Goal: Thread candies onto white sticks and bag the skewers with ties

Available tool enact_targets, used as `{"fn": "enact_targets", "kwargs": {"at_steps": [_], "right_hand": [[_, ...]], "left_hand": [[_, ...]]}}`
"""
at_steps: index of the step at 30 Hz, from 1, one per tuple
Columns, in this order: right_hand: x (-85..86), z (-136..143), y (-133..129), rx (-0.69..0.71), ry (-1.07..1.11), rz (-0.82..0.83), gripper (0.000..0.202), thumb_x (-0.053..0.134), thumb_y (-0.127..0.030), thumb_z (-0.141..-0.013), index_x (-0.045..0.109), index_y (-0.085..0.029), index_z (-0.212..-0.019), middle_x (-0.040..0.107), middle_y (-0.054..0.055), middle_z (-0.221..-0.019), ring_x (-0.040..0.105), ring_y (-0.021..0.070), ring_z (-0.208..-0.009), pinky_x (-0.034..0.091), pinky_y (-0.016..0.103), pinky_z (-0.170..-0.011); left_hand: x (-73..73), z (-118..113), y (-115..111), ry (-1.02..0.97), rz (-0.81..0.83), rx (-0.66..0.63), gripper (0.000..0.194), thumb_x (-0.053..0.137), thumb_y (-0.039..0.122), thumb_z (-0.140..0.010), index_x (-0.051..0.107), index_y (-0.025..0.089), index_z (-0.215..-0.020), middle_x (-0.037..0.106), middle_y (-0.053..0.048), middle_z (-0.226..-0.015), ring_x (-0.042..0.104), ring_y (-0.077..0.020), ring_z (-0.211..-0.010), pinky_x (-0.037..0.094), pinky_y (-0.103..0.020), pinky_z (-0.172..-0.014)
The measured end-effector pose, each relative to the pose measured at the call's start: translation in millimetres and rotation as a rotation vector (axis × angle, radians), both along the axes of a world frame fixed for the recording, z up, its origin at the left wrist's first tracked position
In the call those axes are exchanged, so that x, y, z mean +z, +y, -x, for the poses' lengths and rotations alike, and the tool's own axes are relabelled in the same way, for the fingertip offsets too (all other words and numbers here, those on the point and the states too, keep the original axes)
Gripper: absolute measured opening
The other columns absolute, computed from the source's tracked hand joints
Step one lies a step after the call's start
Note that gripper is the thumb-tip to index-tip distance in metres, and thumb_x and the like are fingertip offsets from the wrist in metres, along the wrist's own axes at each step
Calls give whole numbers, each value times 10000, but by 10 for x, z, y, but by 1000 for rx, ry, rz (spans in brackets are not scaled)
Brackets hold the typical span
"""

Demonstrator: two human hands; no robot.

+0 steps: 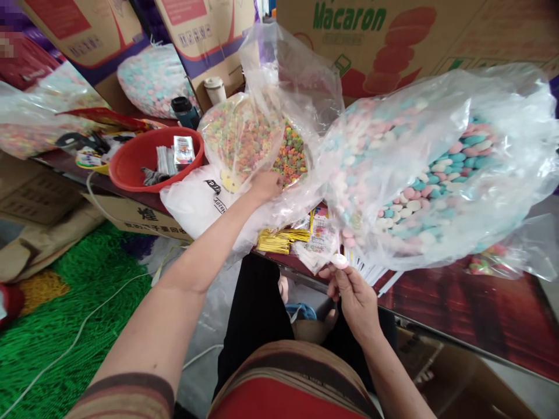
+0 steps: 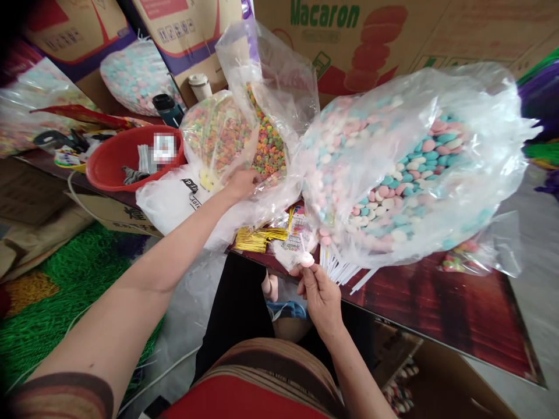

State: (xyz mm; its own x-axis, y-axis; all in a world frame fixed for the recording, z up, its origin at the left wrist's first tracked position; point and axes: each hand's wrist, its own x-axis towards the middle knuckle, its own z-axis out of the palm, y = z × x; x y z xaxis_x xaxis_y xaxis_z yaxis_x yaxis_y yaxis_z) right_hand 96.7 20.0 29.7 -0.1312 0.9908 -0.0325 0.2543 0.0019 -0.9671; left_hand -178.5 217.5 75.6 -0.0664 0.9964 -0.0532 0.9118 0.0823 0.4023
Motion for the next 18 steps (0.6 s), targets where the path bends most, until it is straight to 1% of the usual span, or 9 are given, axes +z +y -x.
{"fn": "enact_targets", "kwargs": {"at_steps": [3, 7, 11, 13, 16, 18], "right_hand": [[2, 6, 30, 13, 24, 19, 420, 516, -584, -1002, 692, -216, -901, 631, -4, -599, 543, 135, -500, 458, 266, -506], [54, 39, 101, 36, 62, 20, 414, 547, -611, -975, 678, -219, -962, 690, 16, -682, 555, 137, -494, 459, 275, -479], [104, 67, 128, 53, 64, 7, 404, 547, -604, -979, 668, -218, -969, 713, 26, -717, 560, 129, -504, 454, 265, -481], [106, 69, 123, 53, 67, 9, 403, 550, -599, -979, 668, -214, -974, 710, 25, -710, 559, 126, -504, 452, 261, -485], [95, 65, 106, 50, 73, 21, 411, 553, -599, -974, 667, -203, -975, 723, 34, -730, 556, 120, -502, 452, 260, -489], [100, 68, 101, 56, 69, 29, 413, 552, -592, -972, 669, -197, -974, 737, 43, -754, 555, 115, -501, 454, 257, -494]], "left_hand": [[-22, 100, 11, -130, -100, 71, 239, 553, 187, -849, 758, 183, -972, 795, -61, -1013, 707, -214, -929, 538, -310, -832], [-62, 175, 19, -365, -232, 153, 173, 575, 192, -809, 736, 185, -871, 781, -34, -908, 686, -187, -872, 525, -283, -831], [-77, 194, 6, -527, -262, 202, 179, 570, 190, -807, 722, 163, -899, 771, -36, -936, 668, -155, -874, 514, -260, -847], [-75, 201, -12, -570, -261, 207, 173, 570, 188, -798, 711, 157, -893, 762, -32, -927, 657, -145, -864, 507, -251, -835], [-59, 201, -46, -589, -274, 223, 117, 580, 191, -771, 681, 165, -824, 721, -10, -832, 622, -145, -816, 488, -251, -778], [-26, 185, -71, -643, -291, 241, 70, 595, 176, -739, 653, 173, -779, 675, 13, -758, 590, -139, -771, 466, -247, -735]]}}
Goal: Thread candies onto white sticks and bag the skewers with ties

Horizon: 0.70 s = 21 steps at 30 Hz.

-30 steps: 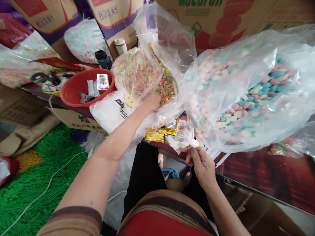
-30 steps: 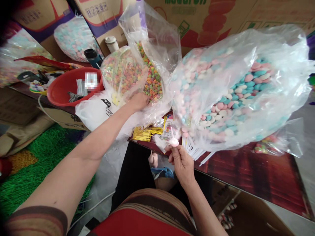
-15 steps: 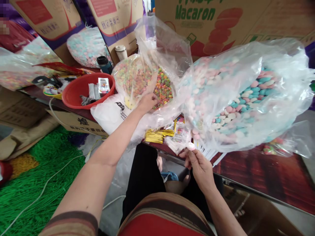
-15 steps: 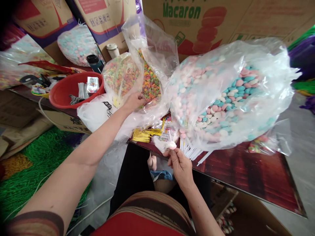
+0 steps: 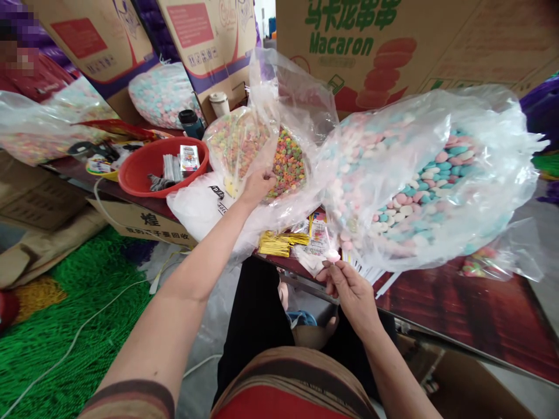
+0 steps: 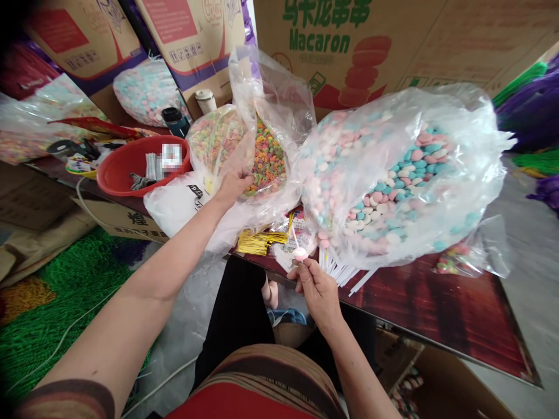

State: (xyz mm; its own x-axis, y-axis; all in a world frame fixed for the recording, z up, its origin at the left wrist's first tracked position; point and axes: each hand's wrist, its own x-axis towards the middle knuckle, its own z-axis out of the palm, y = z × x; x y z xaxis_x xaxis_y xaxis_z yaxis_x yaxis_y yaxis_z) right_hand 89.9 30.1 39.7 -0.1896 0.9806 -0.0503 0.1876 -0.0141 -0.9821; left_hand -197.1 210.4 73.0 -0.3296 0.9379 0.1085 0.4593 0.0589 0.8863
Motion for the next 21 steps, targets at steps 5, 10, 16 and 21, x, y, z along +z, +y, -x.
{"fn": "enact_targets", "kwargs": {"at_steps": [5, 10, 16, 21], "right_hand": [[133, 29, 58, 67, -18, 22, 403, 531, -551, -985, 686, -180, -1013, 683, 4, -638, 523, 108, -467, 436, 246, -490], [397, 78, 148, 119, -61, -134, 388, 489, -475, -1011, 726, -170, -1045, 528, -60, -475, 458, 101, -424, 391, 234, -485], [633, 93, 82, 125, -97, -179, 355, 476, -385, -1014, 736, -146, -1049, 490, -68, -473, 450, 94, -426, 388, 226, -498], [635, 11, 5, 124, -116, -147, 327, 469, -365, -1009, 718, -155, -990, 449, -75, -462, 431, 96, -424, 392, 225, -501]], "left_hand": [[211, -128, -173, -538, -40, -142, 56, 640, 157, -703, 609, 170, -749, 597, 32, -636, 543, -105, -611, 392, -235, -586], [466, -383, -631, -928, -39, -424, 190, 772, 229, -725, 629, 172, -836, 674, 4, -726, 640, -105, -669, 427, -210, -560], [545, -669, -1069, -981, 21, -526, 212, 834, 256, -724, 665, 168, -816, 692, 5, -714, 645, -95, -653, 449, -191, -546], [478, -809, -1136, -979, 75, -568, 197, 834, 252, -724, 675, 165, -803, 692, 11, -695, 602, -77, -590, 456, -195, -549]]}}
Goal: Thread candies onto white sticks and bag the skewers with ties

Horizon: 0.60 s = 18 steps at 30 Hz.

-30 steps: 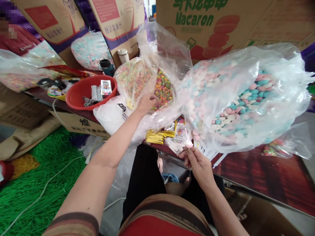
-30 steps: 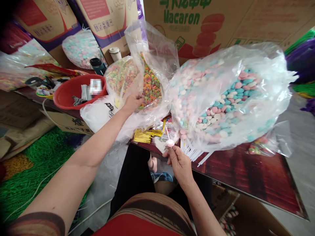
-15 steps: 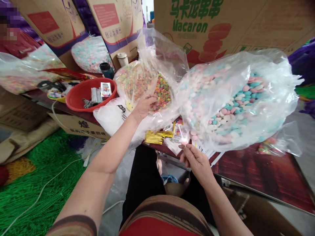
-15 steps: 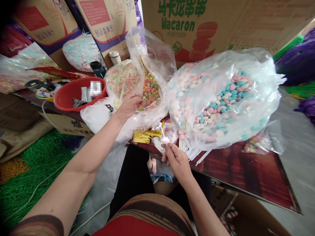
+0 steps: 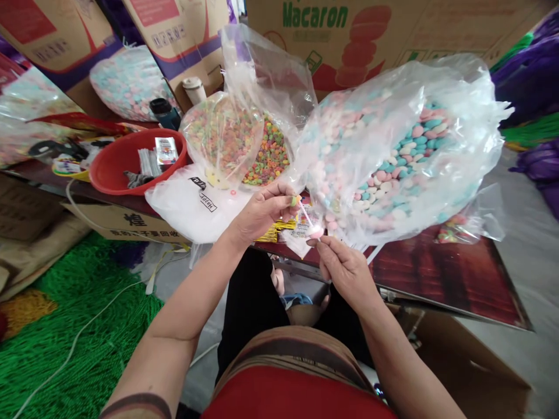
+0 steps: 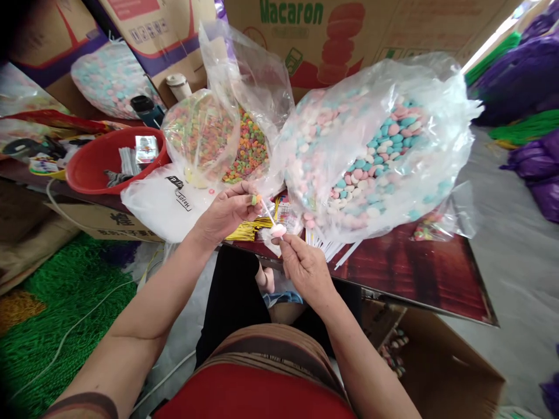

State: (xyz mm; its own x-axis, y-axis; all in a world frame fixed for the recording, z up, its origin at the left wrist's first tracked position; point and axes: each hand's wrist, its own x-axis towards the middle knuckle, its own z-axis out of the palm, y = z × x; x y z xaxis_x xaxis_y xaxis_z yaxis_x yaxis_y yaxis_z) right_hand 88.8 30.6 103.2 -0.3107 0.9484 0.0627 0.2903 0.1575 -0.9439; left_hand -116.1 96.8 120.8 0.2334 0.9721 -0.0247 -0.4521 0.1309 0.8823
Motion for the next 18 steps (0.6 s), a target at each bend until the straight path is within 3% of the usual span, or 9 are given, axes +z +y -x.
{"fn": "enact_targets", "kwargs": {"at_steps": [9, 18], "right_hand": [[-140, -280, -158, -24, -94, -102, 295, 485, -361, -1011, 709, -171, -982, 443, -62, -471, 436, 115, -450, 371, 244, -499], [-219, -442, -280, -86, -113, -24, 372, 467, -388, -1011, 754, -154, -1046, 441, -51, -471, 467, 128, -484, 380, 246, -518]], "left_hand": [[-118, -200, -13, -92, 104, -131, 92, 717, 168, -722, 664, 139, -791, 661, -6, -637, 606, -96, -548, 401, -187, -471], [-233, -449, -124, -147, 247, -100, 141, 714, 152, -703, 639, 149, -823, 675, 4, -656, 642, -99, -562, 462, -179, -509]]}}
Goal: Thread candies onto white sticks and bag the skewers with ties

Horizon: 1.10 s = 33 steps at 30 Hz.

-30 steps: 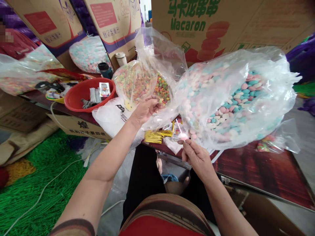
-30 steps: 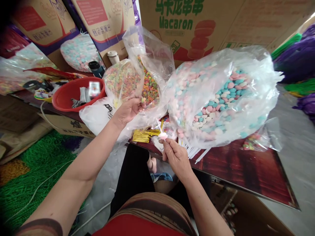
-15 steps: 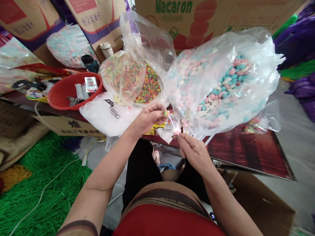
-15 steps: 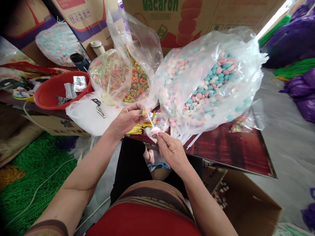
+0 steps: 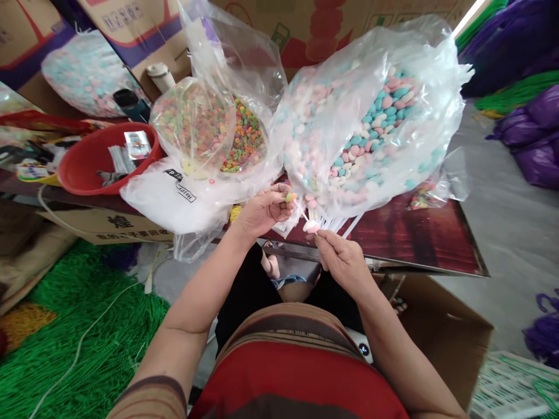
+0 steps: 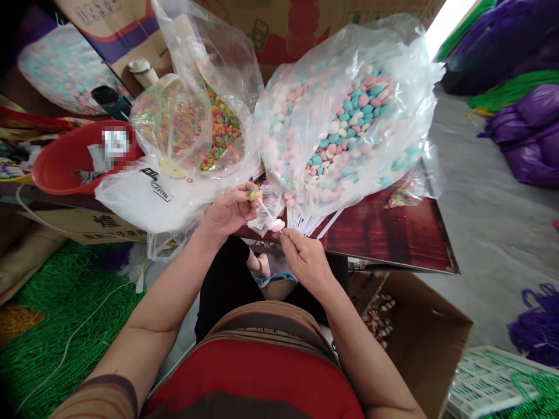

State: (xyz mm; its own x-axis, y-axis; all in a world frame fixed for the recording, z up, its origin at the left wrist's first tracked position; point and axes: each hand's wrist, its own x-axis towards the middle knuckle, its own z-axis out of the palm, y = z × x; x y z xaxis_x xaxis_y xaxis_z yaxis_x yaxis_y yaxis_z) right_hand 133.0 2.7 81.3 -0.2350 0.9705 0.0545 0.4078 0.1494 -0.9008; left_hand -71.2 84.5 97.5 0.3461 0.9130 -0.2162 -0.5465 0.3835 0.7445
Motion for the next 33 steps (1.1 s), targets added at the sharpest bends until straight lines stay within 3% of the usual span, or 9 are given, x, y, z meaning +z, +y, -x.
{"fn": "enact_targets", "kwargs": {"at_steps": [7, 13, 23, 28, 33], "right_hand": [[16, -59, -72, 19, 101, 214, 400, 461, -431, -1008, 748, -153, -1024, 404, -72, -454, 397, 108, -438, 352, 237, -487], [-24, -32, -117, 17, 21, 67, 366, 475, -399, -1004, 756, -164, -1011, 433, -52, -495, 435, 115, -477, 360, 237, -501], [-8, 1, -109, -24, 126, 170, 383, 479, -420, -1001, 750, -150, -998, 432, -72, -478, 400, 99, -437, 361, 241, -501], [-61, -8, -98, -4, 101, 168, 403, 470, -425, -1002, 763, -149, -1013, 436, -64, -480, 431, 109, -452, 371, 243, -506], [-95, -63, -108, 5, 58, 169, 385, 474, -412, -1005, 769, -166, -991, 413, -60, -466, 419, 116, -460, 350, 242, -493]], "left_hand": [[-90, -45, -3, 65, -39, -52, 149, 747, 166, -697, 643, 145, -801, 651, 11, -634, 620, -88, -549, 411, -161, -474], [-134, -38, -14, 47, 15, -81, 186, 706, 154, -698, 685, 133, -882, 628, 6, -621, 577, -89, -520, 368, -180, -457], [-231, -178, -176, -92, 104, 77, 159, 652, 107, -760, 725, 114, -901, 550, -1, -650, 504, -85, -561, 374, -193, -482], [-249, -158, -185, -41, 90, 62, 198, 683, 116, -734, 742, 95, -922, 602, -13, -651, 545, -88, -561, 371, -184, -474], [-238, -130, -189, 133, -5, 41, 183, 726, 175, -737, 768, 109, -903, 643, -19, -661, 555, -83, -554, 353, -185, -459]]}}
